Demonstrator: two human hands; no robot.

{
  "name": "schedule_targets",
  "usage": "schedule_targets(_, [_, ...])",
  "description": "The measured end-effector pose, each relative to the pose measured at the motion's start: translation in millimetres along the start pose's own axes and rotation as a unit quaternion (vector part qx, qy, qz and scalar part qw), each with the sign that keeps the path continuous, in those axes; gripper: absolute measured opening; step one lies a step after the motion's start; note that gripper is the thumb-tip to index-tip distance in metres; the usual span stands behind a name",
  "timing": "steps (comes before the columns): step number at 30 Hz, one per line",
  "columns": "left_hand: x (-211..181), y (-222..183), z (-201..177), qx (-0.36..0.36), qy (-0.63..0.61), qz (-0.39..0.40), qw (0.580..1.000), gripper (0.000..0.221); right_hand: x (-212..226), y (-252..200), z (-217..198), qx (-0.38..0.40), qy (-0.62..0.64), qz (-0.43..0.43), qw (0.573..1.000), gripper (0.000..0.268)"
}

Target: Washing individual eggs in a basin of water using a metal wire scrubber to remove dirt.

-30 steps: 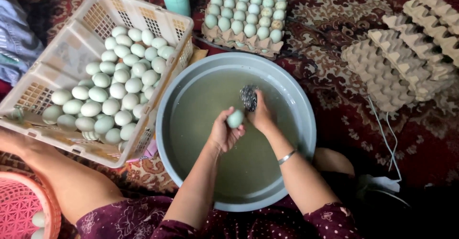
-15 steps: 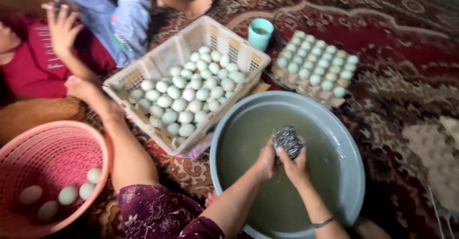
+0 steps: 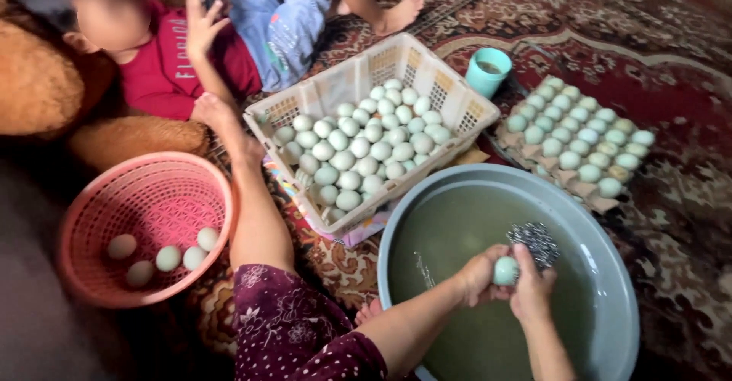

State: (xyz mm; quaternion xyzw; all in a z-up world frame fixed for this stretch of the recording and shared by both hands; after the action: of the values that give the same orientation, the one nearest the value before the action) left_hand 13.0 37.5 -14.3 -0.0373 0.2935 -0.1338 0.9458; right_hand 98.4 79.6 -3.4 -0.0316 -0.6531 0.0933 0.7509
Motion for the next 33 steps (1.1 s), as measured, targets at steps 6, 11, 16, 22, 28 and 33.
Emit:
schedule_targets(6, [-3.7, 1.3, -2.6, -0.081, 0.08, 0.039, 0.993, 0.019, 41.9, -50.0, 26.5, 0.087, -0.27, -0.03, 0.959, 0.058])
schedule_targets(11, [26.1, 32.2, -29.6, -0.088, -0.001, -0.009, 0.996, 0.027, 13.7, -17.0, 2.5, 0.108, -0.134, -0.089, 0.981, 0.032])
schedule_targets(16, [13.0, 24.8, -33.4, -0.141, 0.015, 0.054, 0.988, 0.027, 5.4, -20.2, 11.0, 0.151, -0.239, -0.172, 0.944, 0.077])
schedule_targets(22, [19.6, 31.7, -26.7, 0.001, 0.023, -0.007, 1.0, 0.019, -8.1, 1.8, -7.9, -0.003, -0.035, 0.014, 0.999, 0.026])
schedule_targets(28, [17.3, 23.2, -28.0, -0.103, 0.106, 0.03, 0.989, 0.021, 7.8, -12.9, 1.8, 0.079, -0.219, -0.082, 0.969, 0.041])
schedule_targets(33, [37.9, 48.8, -48.2, -0.046, 0.13, -0.057, 0.989, 0.039, 6.8, 14.4, -22.7, -0.03, -0.242, 0.057, 0.968, 0.109])
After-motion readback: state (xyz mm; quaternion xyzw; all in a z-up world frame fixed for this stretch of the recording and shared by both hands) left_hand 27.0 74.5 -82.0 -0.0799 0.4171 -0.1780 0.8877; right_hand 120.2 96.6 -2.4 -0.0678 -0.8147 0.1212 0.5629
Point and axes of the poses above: each hand's wrist, its own y-axis towards the middle knuckle, its own z-axis out of the palm, x = y × z, the point moved 3 cm from there along y, towards the middle knuckle, and after that the axes turned 9 degrees about x, right-handed, at the moved point
